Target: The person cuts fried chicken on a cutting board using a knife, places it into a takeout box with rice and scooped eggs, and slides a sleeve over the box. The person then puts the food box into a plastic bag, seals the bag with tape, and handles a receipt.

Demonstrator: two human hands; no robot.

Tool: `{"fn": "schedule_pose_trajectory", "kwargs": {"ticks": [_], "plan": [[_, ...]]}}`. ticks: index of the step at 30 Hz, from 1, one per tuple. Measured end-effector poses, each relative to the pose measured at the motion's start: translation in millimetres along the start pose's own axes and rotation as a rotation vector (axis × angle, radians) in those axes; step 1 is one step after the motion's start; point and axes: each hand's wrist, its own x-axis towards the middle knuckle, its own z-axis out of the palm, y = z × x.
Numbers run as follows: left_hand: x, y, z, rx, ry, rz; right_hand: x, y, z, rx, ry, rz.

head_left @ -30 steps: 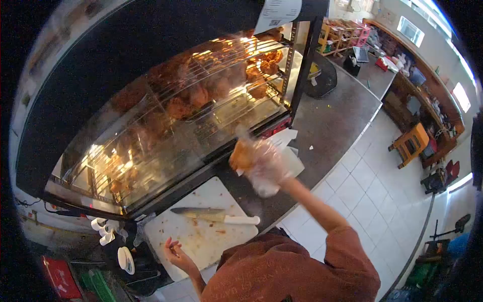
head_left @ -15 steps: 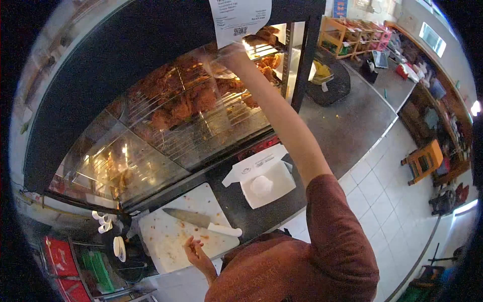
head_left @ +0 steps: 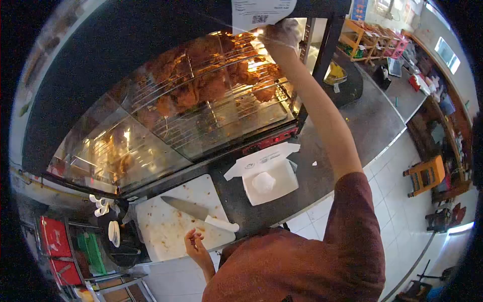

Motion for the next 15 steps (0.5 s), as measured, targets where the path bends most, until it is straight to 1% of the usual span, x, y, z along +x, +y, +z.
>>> {"fn": "schedule_pose_trajectory", "kwargs": {"ticks": [1,2,4,7,8,10,11,12,14,15], "plan": [[-2.9,-3.0,-0.7,-0.013,-0.009,-0.025,-3.3,-9.5,-6.9,-0.062,0.129,0.056],[-4.9,-3.9,0.1,-0.002,-0.013,-0.012,1.4,-8.2,-9.3,-0.075,-0.123,0.072],[-4.3,-2.3,3.0,0.020,-0.024,0.025,6.5,-0.3,-2.4,-0.030,-0.325,0.073],[-3.7,7.9,-2.2,0.052,-0.053,-0.019,9.3,20.4,15.4,0.163,-0.146,0.005],[-2.2,5.8,-2.7,0.034,-0.042,-0.004,5.5,24.4,4.7,0.527,0.049,0.033],[-1.4,-0.9,-8.2,0.006,-0.028,0.016,5.3,17.8,-62.2,0.411,-0.066,0.039],[-1.6,-1.9,-11.4,0.024,-0.017,-0.001,1.4,28.8,-71.2,0.297,0.001,-0.157],[-0.3,-2.4,-13.0,0.039,-0.008,-0.016,-15.7,35.0,-65.4,0.435,0.095,-0.097],[1.9,-11.6,-16.2,0.045,0.007,-0.018,-47.4,41.7,-61.4,0.946,0.156,0.200],[3.9,-11.5,-17.6,0.063,0.000,-0.041,-63.9,33.4,-85.8,1.317,0.116,0.446]]}}
